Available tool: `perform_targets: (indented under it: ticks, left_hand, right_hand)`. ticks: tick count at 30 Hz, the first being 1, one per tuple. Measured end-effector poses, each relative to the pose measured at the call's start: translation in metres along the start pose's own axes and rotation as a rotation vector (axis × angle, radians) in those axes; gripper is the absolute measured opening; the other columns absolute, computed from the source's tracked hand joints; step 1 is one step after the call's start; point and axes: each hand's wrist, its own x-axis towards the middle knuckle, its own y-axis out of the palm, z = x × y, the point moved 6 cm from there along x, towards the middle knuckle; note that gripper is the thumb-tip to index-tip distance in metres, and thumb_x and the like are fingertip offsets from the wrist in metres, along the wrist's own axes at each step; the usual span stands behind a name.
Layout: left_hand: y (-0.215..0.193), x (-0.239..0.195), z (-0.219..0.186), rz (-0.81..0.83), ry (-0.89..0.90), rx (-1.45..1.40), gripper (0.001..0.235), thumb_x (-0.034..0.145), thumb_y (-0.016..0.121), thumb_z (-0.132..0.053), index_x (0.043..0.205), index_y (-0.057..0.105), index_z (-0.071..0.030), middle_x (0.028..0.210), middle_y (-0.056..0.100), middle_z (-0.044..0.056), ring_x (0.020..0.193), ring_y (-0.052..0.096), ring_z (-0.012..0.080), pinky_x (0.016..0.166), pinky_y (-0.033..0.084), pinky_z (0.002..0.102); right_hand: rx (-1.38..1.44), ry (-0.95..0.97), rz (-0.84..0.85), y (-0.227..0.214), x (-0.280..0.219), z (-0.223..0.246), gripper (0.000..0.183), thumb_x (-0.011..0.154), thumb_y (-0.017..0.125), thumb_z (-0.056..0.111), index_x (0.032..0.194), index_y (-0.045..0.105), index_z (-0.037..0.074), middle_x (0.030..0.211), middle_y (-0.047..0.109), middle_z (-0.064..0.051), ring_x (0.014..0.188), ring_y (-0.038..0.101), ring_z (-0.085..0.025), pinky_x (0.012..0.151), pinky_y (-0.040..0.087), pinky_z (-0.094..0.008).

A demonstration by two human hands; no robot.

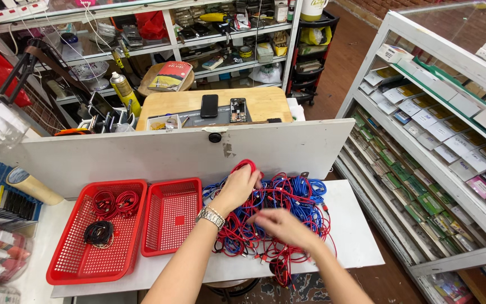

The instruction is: The person untangles a pile of mixed red, blue, and black cables on a counter, coils each cable by hand, and places the coiled cables into red plastic baskets. The person handles the cables one at a time, separating them from the tangled mass and organizing them into the baskets.

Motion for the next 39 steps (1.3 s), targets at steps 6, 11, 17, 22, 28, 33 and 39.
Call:
perform_targets:
  ticks: [6,11,17,22,28,33,39]
  left_hand:
    - [0.039,-0.044,0.026,0.71,-0.393,-0.694,0.056,0.111,0.042,-0.043,0.074,0.062,-0.006,0.051,0.045,-0.002,0.05,0.054,0.0163,0.086,0.061,0.04]
    - [0.029,-0.035,0.009,0.481,-0.111,-1.394,0.034,0.115,0.049,-0.027,0.091,0.06,-0.005,0.068,0.049,-0.004,0.067,0.055,0.0127,0.084,0.052,0.037]
    - [0.026,-0.017,0.031,-0.306,-0.151,-0.824,0.031,0.106,0.05,-0.028,0.096,0.063,-0.001,0.077,0.072,0.006,0.075,0.068,0.0172,0.075,0.055,0.035]
    - [0.014,-0.032,0.021,-0.413,-0.125,-0.322,0.034,0.103,0.052,-0.029,0.093,0.066,0.001,0.08,0.076,0.011,0.072,0.072,0.0184,0.069,0.056,0.035]
    - [0.026,-0.037,0.013,0.05,-0.151,-0.417,0.037,0.1,0.055,-0.024,0.08,0.066,0.005,0.068,0.073,0.016,0.049,0.068,0.0164,0.046,0.052,0.03]
    - [0.036,-0.04,0.009,0.379,-0.159,-0.687,0.032,0.1,0.053,-0.021,0.085,0.068,0.003,0.069,0.074,0.016,0.043,0.06,0.0147,0.039,0.045,0.024]
    - [0.039,-0.04,0.016,0.274,-0.259,-0.764,0.029,0.099,0.057,-0.017,0.097,0.071,0.009,0.073,0.073,0.018,0.051,0.069,0.0186,0.044,0.054,0.029]
  right_hand:
    - [0.111,-0.036,-0.206,-0.114,0.003,-0.021,0.024,0.094,0.068,0.026,0.103,0.077,0.006,0.091,0.078,0.0,0.085,0.068,-0.008,0.079,0.055,-0.025]
    - [0.653,0.123,-0.337,-0.058,0.014,-0.065,0.026,0.096,0.067,0.026,0.113,0.079,0.009,0.083,0.068,0.001,0.07,0.054,-0.007,0.063,0.043,-0.024]
    - [1.161,0.151,-0.466,0.058,0.029,-0.043,0.022,0.097,0.064,0.015,0.115,0.059,0.004,0.085,0.07,-0.007,0.073,0.062,-0.012,0.065,0.049,-0.026]
    - [0.774,-0.216,-0.432,0.028,0.015,0.011,0.021,0.097,0.06,0.012,0.115,0.055,0.002,0.1,0.071,-0.002,0.087,0.067,-0.01,0.079,0.055,-0.026]
    - [0.368,-0.125,-0.618,-0.013,0.0,0.021,0.031,0.096,0.068,0.015,0.123,0.058,0.003,0.102,0.067,-0.012,0.084,0.064,-0.013,0.078,0.054,-0.027]
    - [0.798,-0.092,-0.192,-0.013,0.004,0.028,0.059,0.088,0.061,0.014,0.145,0.045,0.014,0.11,0.065,-0.003,0.082,0.06,-0.012,0.081,0.051,-0.027]
    - [0.828,0.0,-0.088,-0.019,0.013,0.008,0.045,0.094,0.065,0.014,0.136,0.055,0.0,0.102,0.065,-0.007,0.085,0.062,-0.015,0.084,0.054,-0.033]
